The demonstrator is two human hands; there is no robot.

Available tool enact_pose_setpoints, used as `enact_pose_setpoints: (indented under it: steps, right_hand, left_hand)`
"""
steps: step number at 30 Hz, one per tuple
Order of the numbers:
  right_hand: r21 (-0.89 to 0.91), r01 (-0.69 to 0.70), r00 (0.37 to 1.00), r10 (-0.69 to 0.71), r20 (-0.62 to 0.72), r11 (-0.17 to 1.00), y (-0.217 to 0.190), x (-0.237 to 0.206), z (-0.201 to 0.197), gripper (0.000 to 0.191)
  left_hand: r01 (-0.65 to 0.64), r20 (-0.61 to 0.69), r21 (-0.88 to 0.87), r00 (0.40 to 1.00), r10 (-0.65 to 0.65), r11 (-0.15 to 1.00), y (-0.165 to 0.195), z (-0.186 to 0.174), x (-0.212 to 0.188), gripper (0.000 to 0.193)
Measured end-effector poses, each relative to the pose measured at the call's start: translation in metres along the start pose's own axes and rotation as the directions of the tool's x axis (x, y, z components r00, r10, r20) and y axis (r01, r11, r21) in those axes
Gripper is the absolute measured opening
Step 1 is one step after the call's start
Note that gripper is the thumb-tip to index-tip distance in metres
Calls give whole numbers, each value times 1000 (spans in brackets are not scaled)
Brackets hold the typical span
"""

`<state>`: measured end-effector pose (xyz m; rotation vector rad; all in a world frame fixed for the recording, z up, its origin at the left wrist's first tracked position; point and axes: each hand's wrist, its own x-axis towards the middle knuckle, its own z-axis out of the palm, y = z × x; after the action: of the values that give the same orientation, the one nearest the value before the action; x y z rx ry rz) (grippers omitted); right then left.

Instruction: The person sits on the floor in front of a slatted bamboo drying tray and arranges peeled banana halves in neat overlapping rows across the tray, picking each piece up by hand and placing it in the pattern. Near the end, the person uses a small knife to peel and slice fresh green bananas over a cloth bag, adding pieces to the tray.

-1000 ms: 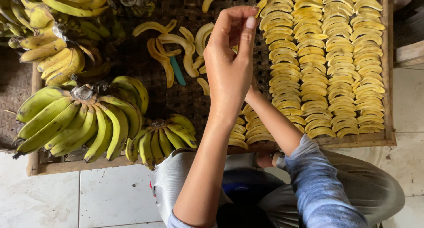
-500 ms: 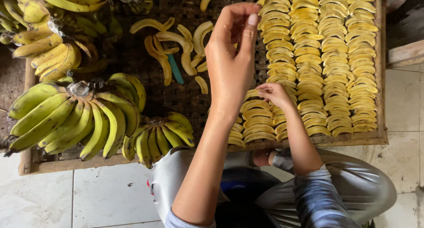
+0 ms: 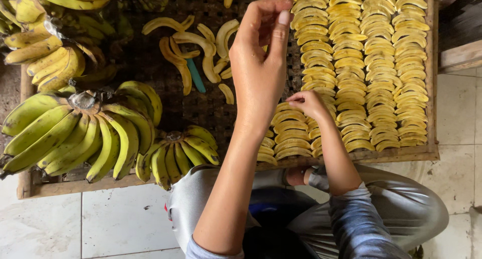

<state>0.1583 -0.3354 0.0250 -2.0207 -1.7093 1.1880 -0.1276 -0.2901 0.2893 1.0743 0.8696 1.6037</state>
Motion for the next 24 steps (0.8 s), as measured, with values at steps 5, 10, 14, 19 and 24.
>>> enact_pose_setpoints:
  steps: [5, 10, 14, 19, 24]
  right_hand:
    - [-63, -37, 998, 34, -53, 997, -26, 0, -2, 24]
    - [-191, -212, 971, 184, -153, 958, -118, 17, 34, 30]
    - [622, 383, 922, -247, -297, 683, -185, 12, 82, 46]
    - [814, 388, 910, -318, -265, 432, -187, 18, 78, 54]
    - [525, 193, 972, -236, 16, 829, -133, 39, 1, 51]
  left_hand:
    - [1, 1, 21, 1000, -1, 1000, 3, 0, -1, 13]
    - [-22, 9, 7, 1000, 22, 1000, 3, 0, -1, 12]
    - [-16, 0, -10, 1000, 16, 1000, 5, -2, 0, 11]
    - [45, -6, 37, 999, -44, 998, 9, 0, 0, 13]
    - [68, 1, 32, 998, -68, 997, 11, 3, -2, 14]
